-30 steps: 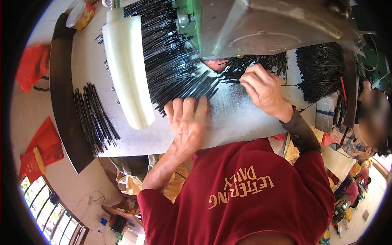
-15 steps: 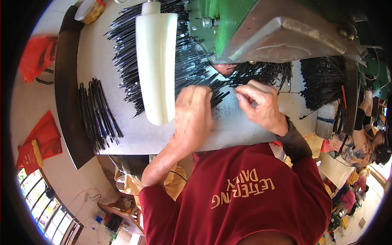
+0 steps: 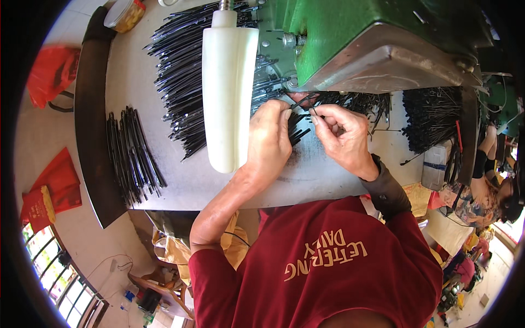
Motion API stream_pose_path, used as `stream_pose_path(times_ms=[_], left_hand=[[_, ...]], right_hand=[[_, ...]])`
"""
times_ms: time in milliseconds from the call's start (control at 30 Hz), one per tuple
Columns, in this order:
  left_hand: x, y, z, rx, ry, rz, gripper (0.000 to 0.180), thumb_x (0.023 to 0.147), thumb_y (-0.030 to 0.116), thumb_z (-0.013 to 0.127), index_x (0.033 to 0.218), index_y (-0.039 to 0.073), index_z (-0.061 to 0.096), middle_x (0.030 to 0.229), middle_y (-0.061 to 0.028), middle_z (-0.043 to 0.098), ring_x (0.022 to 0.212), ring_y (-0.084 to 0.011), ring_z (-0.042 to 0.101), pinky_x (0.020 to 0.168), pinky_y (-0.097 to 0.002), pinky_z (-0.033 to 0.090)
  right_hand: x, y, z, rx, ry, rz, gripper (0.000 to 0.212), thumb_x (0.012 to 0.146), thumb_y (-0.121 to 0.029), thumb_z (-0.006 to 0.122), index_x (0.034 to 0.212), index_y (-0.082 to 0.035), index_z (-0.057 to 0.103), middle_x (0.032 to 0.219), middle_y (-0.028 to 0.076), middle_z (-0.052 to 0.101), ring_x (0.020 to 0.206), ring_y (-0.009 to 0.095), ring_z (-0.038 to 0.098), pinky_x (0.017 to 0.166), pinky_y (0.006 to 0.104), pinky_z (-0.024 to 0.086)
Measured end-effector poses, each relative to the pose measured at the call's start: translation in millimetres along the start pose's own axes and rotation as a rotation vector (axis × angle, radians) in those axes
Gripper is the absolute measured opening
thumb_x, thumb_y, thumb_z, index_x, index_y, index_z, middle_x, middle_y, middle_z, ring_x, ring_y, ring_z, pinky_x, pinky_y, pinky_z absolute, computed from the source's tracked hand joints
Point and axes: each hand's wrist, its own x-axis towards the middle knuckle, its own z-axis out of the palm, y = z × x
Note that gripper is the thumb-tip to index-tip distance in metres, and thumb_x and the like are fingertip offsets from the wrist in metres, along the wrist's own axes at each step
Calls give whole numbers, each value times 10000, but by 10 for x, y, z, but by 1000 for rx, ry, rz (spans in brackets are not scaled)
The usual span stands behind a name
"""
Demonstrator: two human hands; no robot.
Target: The person fastens metal tips onto thin rods using a machine and arranges the processed rods into stacks on the table by hand.
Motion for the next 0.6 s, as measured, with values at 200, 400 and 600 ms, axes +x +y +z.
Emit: stream_pose_path(times_ms=[200,400,600], left_hand=[[0,-67,49,220,28,246,221,758,-128,621,939,-6,585,738,-135,566,627,-294,575,564,-373,468],[168,-13,86,244,24,298,271,729,-138,609,962,-1,591,765,-134,562,656,-289,575,579,-361,482],[204,-79,129,258,-105,212,352,653,-59,628,987,11,542,854,-138,547,844,-311,589,729,-403,481]], right_hand=[[-21,67,11,221,-31,134,95,881,36,616,967,19,653,611,-69,507,526,-10,387,447,181,284],[123,16,-62,345,-4,239,109,918,-20,599,1001,14,662,674,-37,569,535,-4,442,441,165,331],[174,114,-44,403,13,331,139,918,-38,604,1031,21,659,759,-11,616,522,13,455,434,166,359]])
